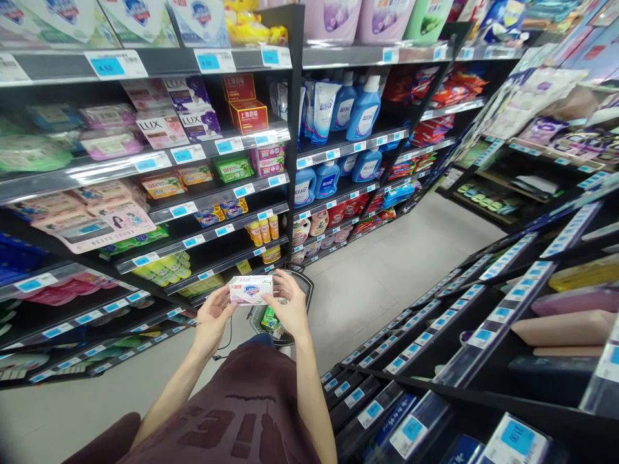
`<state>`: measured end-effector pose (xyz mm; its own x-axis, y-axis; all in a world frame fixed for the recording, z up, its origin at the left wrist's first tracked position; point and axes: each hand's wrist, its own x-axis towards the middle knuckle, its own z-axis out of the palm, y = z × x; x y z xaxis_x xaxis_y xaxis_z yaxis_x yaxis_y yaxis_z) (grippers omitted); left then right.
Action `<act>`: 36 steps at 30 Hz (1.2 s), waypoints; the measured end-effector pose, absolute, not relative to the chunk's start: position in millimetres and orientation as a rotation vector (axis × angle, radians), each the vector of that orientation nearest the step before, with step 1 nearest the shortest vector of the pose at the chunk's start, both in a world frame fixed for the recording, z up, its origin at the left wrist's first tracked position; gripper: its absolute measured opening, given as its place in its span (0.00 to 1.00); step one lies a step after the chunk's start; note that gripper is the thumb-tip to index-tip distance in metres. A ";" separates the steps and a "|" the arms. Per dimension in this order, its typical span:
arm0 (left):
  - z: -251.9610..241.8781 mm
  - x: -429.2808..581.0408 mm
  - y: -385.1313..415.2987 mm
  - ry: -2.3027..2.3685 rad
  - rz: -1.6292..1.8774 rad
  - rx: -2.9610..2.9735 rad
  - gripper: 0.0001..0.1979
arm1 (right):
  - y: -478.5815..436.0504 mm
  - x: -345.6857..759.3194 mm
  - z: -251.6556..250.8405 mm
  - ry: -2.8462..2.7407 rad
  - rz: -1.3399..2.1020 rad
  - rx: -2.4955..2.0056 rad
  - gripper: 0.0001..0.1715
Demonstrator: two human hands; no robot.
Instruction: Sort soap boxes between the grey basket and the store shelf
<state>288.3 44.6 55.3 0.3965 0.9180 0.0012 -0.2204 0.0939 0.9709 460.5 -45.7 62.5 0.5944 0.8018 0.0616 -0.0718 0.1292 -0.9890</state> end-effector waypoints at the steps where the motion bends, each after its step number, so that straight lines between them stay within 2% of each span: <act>1: 55.0 288.3 44.7 0.761 0.983 1.165 0.25 | -45.5 460.4 62.4 -0.714 0.721 -1.292 0.39; 14: 54.5 286.6 45.0 0.802 1.003 1.134 0.24 | -47.1 460.2 66.0 -0.806 0.689 -1.285 0.30; 36: 57.5 287.3 45.0 0.829 0.999 1.153 0.24 | -46.1 459.3 66.0 -0.779 0.707 -1.270 0.29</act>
<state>287.3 45.0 57.5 0.3489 0.9368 -0.0258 -0.1983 0.1007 0.9750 459.3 -46.1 66.0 0.5614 0.8195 0.1149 -0.0354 0.1624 -0.9861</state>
